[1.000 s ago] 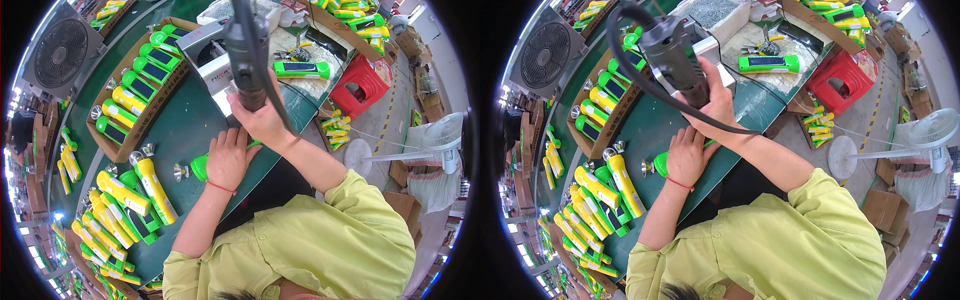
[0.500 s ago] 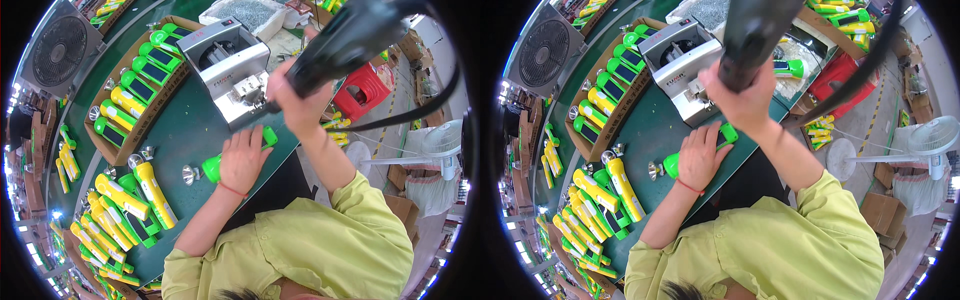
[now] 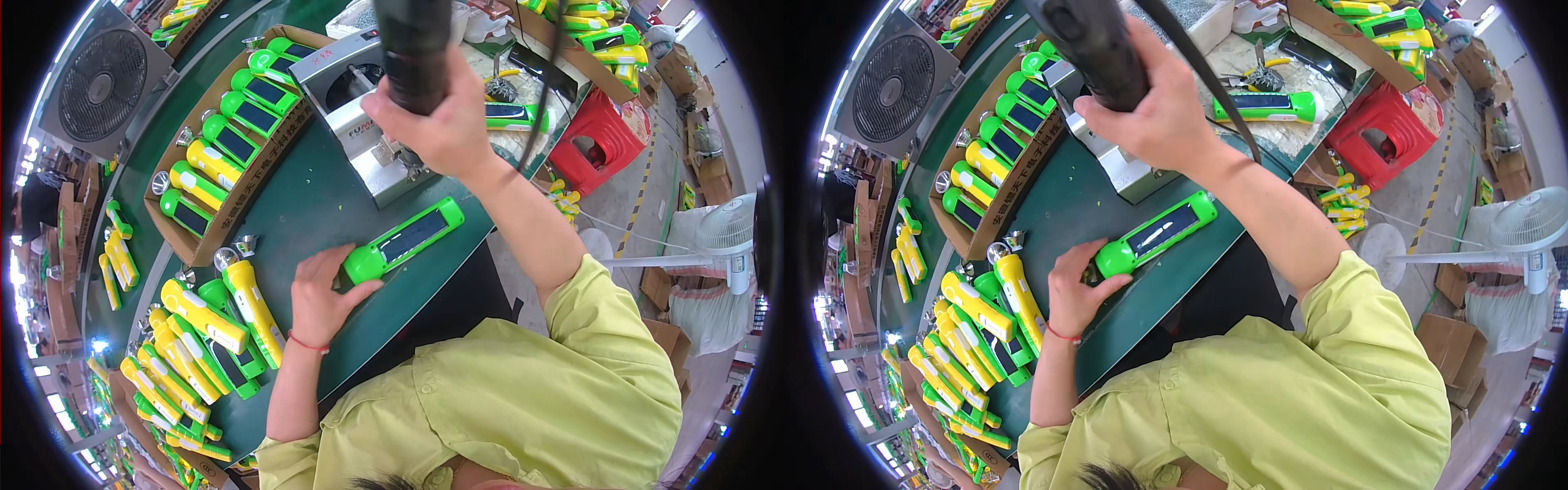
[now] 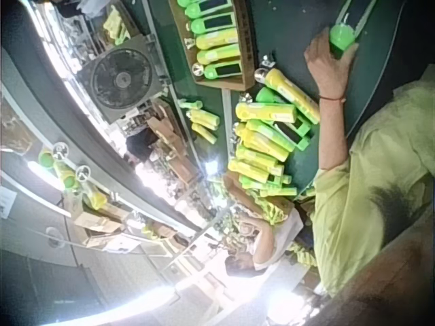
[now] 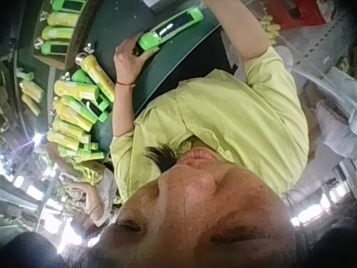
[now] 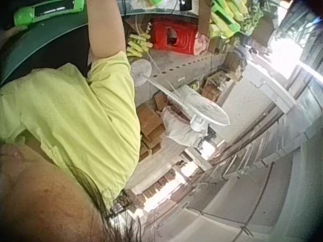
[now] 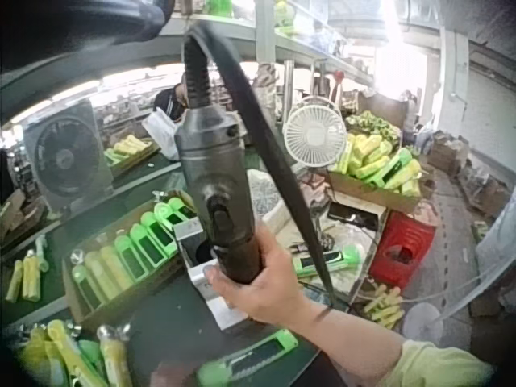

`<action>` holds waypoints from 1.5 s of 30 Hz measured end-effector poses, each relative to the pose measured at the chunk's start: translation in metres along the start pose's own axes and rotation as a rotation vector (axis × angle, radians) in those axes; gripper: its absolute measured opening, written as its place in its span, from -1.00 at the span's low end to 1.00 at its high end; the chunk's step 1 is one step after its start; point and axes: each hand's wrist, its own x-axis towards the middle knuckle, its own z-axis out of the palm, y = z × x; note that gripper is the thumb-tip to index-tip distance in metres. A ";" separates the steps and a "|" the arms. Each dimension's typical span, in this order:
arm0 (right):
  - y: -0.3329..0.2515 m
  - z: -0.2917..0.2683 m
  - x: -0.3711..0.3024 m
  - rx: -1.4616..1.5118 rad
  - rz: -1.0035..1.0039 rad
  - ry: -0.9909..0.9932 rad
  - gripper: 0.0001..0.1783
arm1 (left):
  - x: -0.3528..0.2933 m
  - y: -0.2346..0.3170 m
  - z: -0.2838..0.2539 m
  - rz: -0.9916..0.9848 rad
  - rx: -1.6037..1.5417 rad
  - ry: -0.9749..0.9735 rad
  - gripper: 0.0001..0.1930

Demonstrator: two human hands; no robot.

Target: The person assembles flashlights by fastening screws into each flashlight body using an electric screwdriver, then sorts and places the flashlights into a cardboard box and onto the workbench.

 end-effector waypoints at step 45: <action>0.002 0.035 -0.075 0.109 0.172 -0.004 -0.37 | 0.015 0.016 0.038 -0.020 -0.087 0.055 -0.50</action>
